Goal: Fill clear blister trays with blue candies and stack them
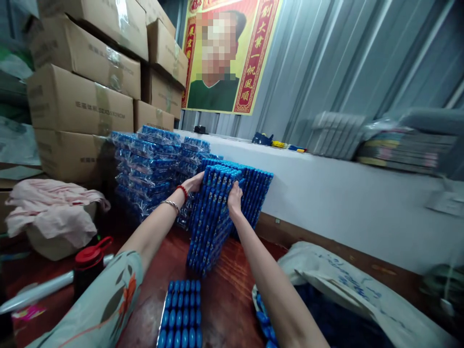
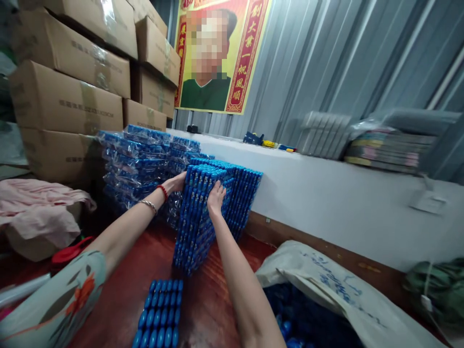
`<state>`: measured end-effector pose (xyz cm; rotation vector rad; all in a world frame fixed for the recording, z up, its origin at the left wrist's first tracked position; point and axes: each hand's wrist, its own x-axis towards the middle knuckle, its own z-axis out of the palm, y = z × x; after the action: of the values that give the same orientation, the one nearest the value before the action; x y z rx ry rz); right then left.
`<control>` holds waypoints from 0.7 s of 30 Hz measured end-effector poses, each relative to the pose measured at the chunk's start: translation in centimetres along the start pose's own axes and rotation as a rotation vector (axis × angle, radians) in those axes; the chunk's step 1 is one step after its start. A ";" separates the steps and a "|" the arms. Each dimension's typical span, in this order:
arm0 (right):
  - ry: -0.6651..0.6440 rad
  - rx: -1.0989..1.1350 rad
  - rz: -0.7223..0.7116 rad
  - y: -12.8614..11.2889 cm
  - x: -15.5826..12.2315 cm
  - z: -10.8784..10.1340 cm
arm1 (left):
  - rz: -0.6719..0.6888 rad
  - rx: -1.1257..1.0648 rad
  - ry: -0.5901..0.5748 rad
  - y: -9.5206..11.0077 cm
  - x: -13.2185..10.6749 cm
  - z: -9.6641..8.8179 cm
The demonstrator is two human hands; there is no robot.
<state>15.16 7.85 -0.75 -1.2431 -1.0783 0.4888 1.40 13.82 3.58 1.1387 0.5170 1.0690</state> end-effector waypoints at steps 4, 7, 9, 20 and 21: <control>-0.007 0.094 -0.022 1.2 0.3 0.2 | -0.059 0.011 0.027 -0.8 1.0 -0.5; -0.010 0.148 -0.012 1.5 0.9 0.3 | -0.078 0.013 0.042 -1.0 1.6 -0.4; -0.018 0.171 -0.008 1.4 1.2 0.5 | -0.069 0.008 0.053 -0.9 1.8 -0.3; 0.083 0.280 0.161 14.5 -7.3 -3.4 | -0.116 0.101 0.374 -10.1 -4.6 -8.8; 0.071 0.277 0.208 16.5 -8.8 -3.6 | -0.208 0.117 0.378 -12.3 -5.9 -9.7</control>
<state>18.23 4.01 -19.10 -1.1216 -0.7944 0.7226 -3.78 12.78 -12.31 0.9606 0.9862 1.0854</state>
